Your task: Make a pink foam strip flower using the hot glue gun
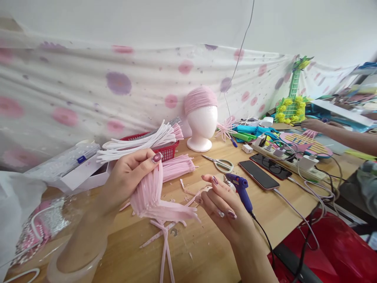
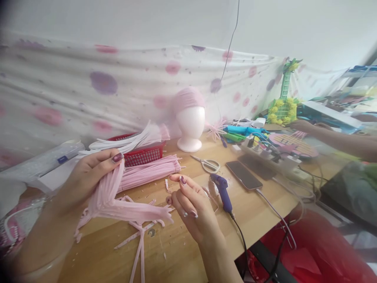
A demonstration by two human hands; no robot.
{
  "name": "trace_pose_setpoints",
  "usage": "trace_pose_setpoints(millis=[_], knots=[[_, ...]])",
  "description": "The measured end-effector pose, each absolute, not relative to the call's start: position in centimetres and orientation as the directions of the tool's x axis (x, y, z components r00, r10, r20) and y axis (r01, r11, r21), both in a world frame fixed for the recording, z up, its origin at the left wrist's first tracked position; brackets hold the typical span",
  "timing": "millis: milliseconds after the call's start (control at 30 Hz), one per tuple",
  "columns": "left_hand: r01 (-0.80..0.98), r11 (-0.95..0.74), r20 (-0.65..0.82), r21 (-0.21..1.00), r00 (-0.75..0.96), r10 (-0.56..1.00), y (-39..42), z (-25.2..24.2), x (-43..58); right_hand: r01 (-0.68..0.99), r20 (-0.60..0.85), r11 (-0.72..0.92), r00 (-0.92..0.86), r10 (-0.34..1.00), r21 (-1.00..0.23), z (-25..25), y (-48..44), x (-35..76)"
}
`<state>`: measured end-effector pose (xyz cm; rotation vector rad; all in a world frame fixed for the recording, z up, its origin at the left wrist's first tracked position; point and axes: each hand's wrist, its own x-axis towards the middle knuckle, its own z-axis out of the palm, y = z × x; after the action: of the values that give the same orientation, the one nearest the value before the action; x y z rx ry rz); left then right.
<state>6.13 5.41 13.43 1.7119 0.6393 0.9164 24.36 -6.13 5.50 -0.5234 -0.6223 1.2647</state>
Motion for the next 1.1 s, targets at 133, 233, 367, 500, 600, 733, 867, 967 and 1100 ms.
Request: trace_pose_setpoints(millis=[133,233,367,500,600,733,867,967,1100], knots=[[-0.026,-0.347,0.3,0.938,0.564,0.769,5.5,13.4,6.2,-0.49,0.232,0.311,0.217,0.948,-0.814,4.9,-6.2,24.3],[-0.034,-0.367,0.319,0.929,0.574,0.754,5.5,13.4,6.0,-0.141,0.325,0.428,0.457,0.828,-0.893,4.1,-6.9,24.7],[-0.059,-0.364,0.331,0.929,0.572,0.75,5.5,13.5,5.7,0.423,0.58,0.396,0.61,0.54,-0.815,2.8,-8.4,27.2],[-0.063,-0.351,0.323,0.934,0.57,0.756,5.6,13.3,5.8,0.729,0.658,-0.062,0.648,0.384,-0.682,0.8,-9.0,31.7],[-0.043,-0.338,0.298,0.94,0.583,0.756,5.6,13.2,6.2,0.713,0.535,-0.382,0.697,0.478,-0.587,-0.9,-8.6,34.4],[-0.016,-0.354,0.291,0.935,0.604,0.742,5.6,13.1,6.4,0.717,0.31,-0.501,0.676,0.669,-0.485,-1.8,-7.7,36.0],[0.018,-0.381,0.293,0.924,0.607,0.739,5.6,13.1,6.5,0.676,0.314,-0.446,0.697,0.644,-0.586,-0.5,-7.8,35.5],[0.029,-0.379,0.279,0.925,0.625,0.729,5.5,13.1,6.6,0.464,0.265,-0.346,0.831,0.49,-0.815,1.1,-8.6,33.7],[0.045,-0.374,0.259,0.926,0.645,0.719,5.3,12.8,6.7,0.226,0.152,-0.073,0.827,0.541,-0.971,3.1,-10.1,29.4]])
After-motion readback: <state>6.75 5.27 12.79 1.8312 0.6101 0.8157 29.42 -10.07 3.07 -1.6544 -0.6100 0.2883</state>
